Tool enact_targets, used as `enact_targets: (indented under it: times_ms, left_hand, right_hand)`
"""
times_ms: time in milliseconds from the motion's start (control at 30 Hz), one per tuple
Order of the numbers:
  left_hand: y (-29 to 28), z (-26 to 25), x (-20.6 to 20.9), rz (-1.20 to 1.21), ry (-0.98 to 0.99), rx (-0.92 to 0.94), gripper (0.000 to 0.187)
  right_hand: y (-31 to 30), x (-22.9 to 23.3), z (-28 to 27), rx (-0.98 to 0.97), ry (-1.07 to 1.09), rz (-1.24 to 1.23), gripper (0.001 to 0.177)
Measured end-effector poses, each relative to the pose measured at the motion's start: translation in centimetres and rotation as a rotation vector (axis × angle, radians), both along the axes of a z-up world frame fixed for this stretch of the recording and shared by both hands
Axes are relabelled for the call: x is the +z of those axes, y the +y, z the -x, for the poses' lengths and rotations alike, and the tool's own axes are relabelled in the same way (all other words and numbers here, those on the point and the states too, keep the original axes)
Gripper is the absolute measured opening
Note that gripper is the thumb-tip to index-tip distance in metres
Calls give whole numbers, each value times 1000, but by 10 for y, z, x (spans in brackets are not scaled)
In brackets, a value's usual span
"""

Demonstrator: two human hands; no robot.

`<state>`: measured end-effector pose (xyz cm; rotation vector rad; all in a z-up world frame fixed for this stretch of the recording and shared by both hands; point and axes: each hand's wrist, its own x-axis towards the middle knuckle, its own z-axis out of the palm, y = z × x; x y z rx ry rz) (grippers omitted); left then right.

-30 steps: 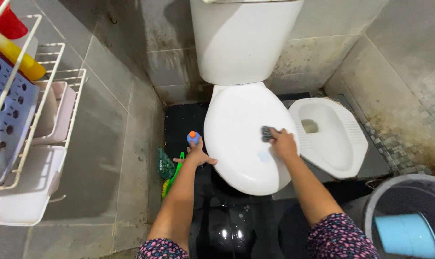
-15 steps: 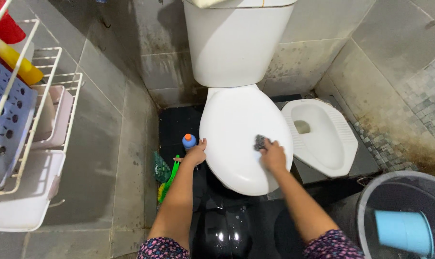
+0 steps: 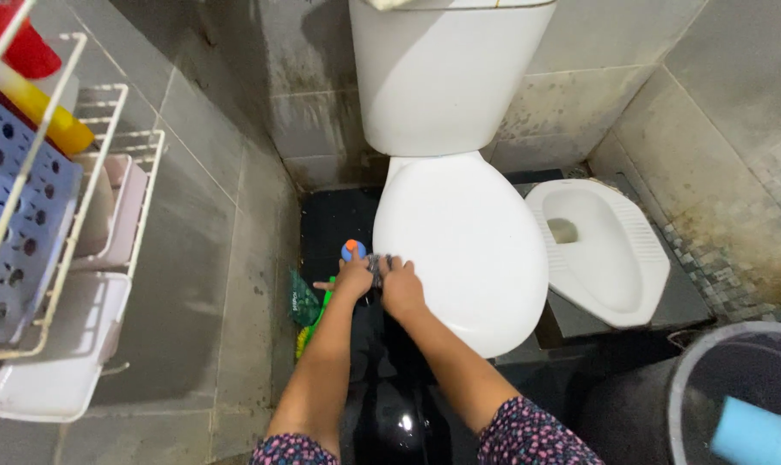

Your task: The person applies liquid cleaner from a blue bottle into the toilet bowl and onto the seat and tank. They then scrub the seat and tank top with a steel wool pad. The person does not flush or rinse the toilet.

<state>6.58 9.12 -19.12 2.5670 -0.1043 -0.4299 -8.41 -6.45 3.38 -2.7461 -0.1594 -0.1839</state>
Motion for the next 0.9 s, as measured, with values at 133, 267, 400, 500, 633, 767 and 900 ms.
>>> enact_targets:
  times_ms: [133,267,400,500,633,767,900]
  left_hand:
    - [-17,93,215,-39,205,207,66]
    - [-17,90,216,35,204,188,65]
    - [-27,85,207,80,149,147,77]
    - [-34,83,209,93,100,97,83]
    - [-53,93,253,40,181,-11,96]
    - [-77,96,275,-123,240,-95,120]
    - [-87,98,295,-364,173,-168,127]
  right_hand:
    - [7,-15,2,80,-59,87,61]
    - [2,10,6,77,10,54,62]
    - [-8,22,9,-15,58,-65,51]
    - [-25,31,-1,-115,171,-145,49]
    - [-91,7,-6,-236,103,-187,47]
    - [-166,19,6,-394,116,-188,47]
    - [-215,27,19,-541,180,-187,46]
